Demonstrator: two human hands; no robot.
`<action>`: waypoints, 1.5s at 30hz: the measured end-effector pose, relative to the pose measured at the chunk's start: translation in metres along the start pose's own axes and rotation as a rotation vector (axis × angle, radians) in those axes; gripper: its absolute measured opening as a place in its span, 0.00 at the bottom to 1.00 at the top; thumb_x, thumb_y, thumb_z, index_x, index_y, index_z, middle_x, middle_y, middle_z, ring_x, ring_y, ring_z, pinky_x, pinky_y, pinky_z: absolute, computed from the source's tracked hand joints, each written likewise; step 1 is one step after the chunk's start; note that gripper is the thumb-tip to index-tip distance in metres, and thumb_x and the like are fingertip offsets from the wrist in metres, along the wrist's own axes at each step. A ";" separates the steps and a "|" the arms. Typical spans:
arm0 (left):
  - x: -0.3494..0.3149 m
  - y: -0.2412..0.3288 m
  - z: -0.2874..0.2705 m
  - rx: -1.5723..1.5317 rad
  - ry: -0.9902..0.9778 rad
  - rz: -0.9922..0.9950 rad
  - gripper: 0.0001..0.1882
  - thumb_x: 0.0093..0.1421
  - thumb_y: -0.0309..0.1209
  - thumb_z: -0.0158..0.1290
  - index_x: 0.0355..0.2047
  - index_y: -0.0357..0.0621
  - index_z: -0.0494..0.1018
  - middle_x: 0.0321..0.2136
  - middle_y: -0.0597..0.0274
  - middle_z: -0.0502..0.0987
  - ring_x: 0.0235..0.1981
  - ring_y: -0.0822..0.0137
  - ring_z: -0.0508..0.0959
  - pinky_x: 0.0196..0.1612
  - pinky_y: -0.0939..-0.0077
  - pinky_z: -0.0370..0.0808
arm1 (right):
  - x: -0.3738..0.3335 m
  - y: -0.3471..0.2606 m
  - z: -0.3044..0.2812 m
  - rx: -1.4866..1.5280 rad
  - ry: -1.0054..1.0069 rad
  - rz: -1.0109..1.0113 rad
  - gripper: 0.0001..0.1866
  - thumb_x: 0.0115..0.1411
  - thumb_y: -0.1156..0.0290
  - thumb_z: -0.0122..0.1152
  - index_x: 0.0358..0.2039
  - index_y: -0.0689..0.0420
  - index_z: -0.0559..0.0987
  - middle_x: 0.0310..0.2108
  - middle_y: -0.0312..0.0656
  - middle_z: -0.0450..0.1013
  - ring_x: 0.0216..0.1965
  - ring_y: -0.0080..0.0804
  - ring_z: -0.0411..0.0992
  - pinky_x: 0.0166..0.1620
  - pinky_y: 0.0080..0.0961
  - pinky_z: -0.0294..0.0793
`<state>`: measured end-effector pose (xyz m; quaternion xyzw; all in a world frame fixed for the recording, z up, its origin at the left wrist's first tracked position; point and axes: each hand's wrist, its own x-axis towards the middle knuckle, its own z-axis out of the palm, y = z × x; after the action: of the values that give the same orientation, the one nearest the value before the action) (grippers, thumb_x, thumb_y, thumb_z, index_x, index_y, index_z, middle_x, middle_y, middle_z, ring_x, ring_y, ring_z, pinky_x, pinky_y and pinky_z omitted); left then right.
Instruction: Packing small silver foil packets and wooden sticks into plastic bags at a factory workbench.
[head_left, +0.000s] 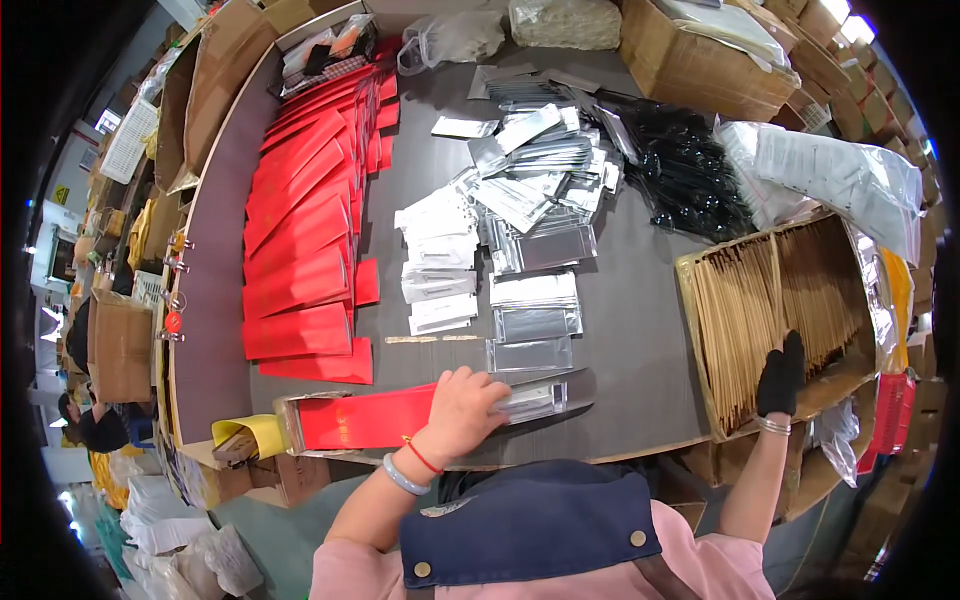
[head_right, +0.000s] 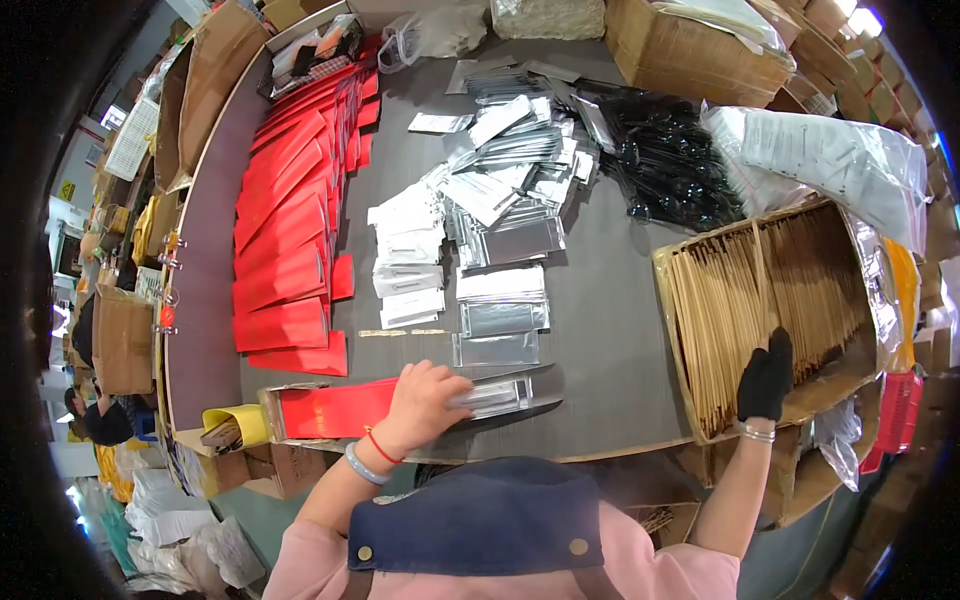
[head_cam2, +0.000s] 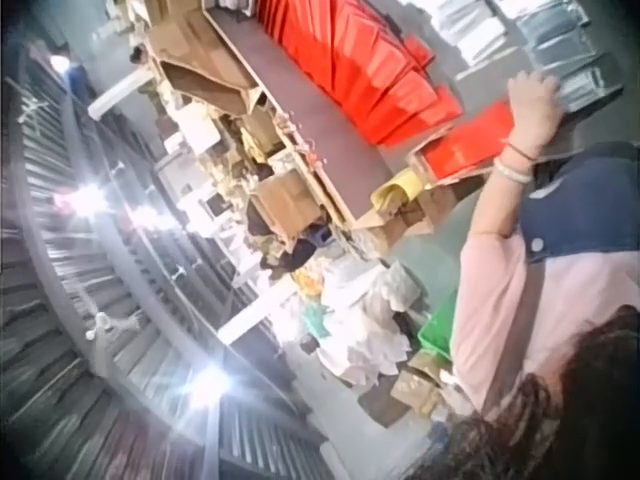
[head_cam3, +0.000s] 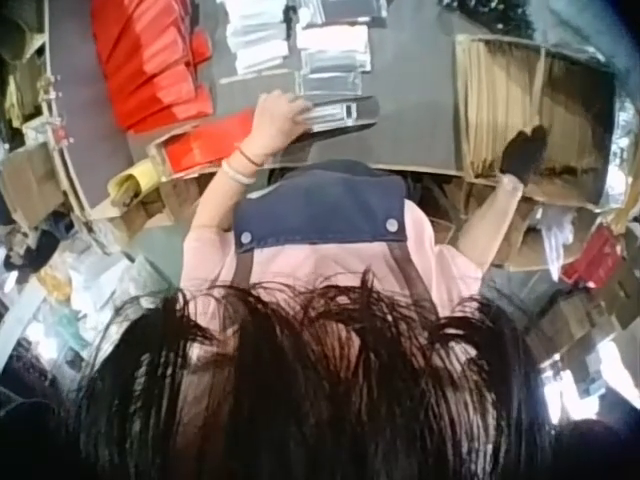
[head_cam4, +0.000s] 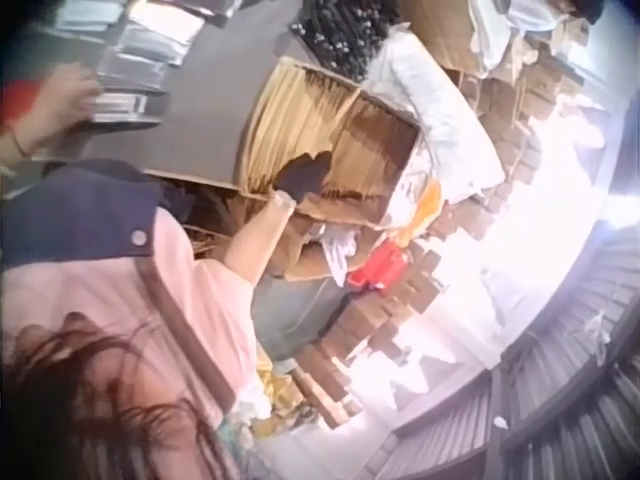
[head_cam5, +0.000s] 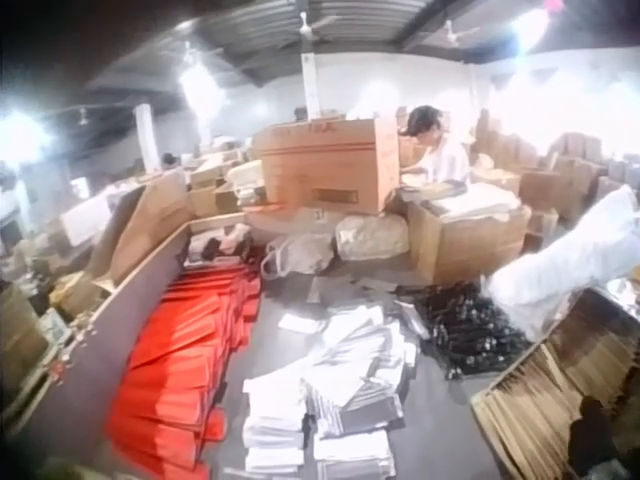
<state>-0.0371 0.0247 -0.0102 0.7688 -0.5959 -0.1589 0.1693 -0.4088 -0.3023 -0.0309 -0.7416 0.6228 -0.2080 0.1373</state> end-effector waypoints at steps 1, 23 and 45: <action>-0.001 0.002 0.002 0.001 -0.002 -0.002 0.14 0.43 0.33 0.66 0.32 0.48 0.77 0.31 0.63 0.75 0.36 0.59 0.74 0.38 0.66 0.69 | -0.006 -0.022 -0.003 0.211 -0.056 0.018 0.22 0.68 0.68 0.47 0.56 0.70 0.67 0.57 0.54 0.68 0.58 0.44 0.66 0.60 0.32 0.64; -0.029 -0.027 -0.011 -0.093 0.444 -0.276 0.18 0.45 0.29 0.64 0.37 0.43 0.75 0.40 0.57 0.72 0.42 0.54 0.70 0.45 0.62 0.68 | -0.110 -0.165 0.067 0.125 -0.739 -0.878 0.13 0.59 0.65 0.59 0.44 0.46 0.81 0.24 0.41 0.70 0.26 0.39 0.70 0.32 0.35 0.71; -0.021 -0.005 0.004 0.138 -0.089 0.075 0.25 0.45 0.27 0.59 0.47 0.55 0.73 0.46 0.54 0.68 0.47 0.52 0.69 0.48 0.61 0.67 | -0.145 -0.226 0.092 0.206 -0.576 -0.961 0.33 0.41 0.51 0.72 0.46 0.54 0.74 0.44 0.43 0.71 0.49 0.44 0.67 0.51 0.41 0.64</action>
<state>-0.0392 0.0455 -0.0150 0.7479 -0.6407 -0.1453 0.0952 -0.1885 -0.1234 -0.0271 -0.9511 0.1295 -0.0960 0.2633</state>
